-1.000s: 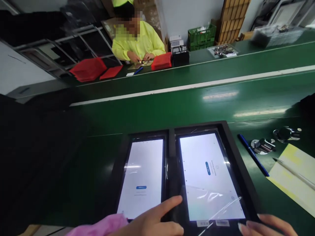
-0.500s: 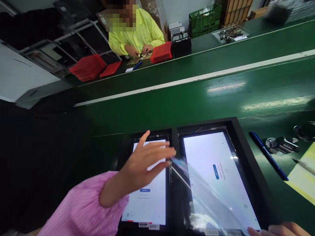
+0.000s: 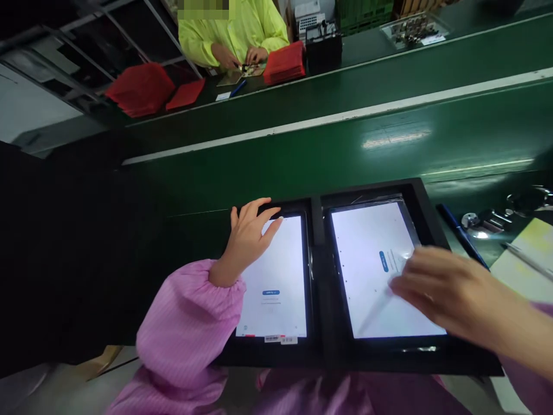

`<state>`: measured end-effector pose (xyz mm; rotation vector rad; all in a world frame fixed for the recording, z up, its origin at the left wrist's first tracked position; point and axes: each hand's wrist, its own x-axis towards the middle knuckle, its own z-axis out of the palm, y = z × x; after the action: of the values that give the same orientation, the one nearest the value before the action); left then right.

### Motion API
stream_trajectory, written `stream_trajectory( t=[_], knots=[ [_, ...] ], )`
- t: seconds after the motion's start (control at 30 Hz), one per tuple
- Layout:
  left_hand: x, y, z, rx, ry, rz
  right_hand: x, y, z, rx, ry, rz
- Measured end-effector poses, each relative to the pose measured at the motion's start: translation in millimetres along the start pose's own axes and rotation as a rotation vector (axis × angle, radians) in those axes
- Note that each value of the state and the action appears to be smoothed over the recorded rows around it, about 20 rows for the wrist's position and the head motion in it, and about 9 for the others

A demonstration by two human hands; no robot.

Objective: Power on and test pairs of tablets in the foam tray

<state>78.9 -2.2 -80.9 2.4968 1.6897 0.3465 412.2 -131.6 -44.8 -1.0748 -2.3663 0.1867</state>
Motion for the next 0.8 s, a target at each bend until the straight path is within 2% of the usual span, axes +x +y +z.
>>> stream_trajectory(
  t=[0.07,0.13,0.23,0.3,0.43,0.57,0.8],
  knots=[
    [2,-2,-0.4,0.006,0.007,-0.024,33,22,-6,0.0,0.102,0.002],
    [2,-5,-1.6,0.015,0.056,-0.06,61,42,-19,-0.008,0.162,0.123],
    [-1,-8,-2.5,0.01,0.143,-0.109,92,55,-45,0.104,0.38,0.602],
    [-3,-8,-2.7,0.0,0.167,-0.112,102,53,-60,0.2,0.457,0.745],
    [-4,-8,-6.1,-0.01,0.181,-0.133,104,38,-73,0.311,0.491,0.73],
    [-4,-13,-10.8,0.023,0.173,-0.235,96,28,-77,0.427,0.463,0.702],
    [-6,-19,-20.2,0.028,0.134,-0.307,84,29,-77,0.46,0.408,0.641]
  ],
)
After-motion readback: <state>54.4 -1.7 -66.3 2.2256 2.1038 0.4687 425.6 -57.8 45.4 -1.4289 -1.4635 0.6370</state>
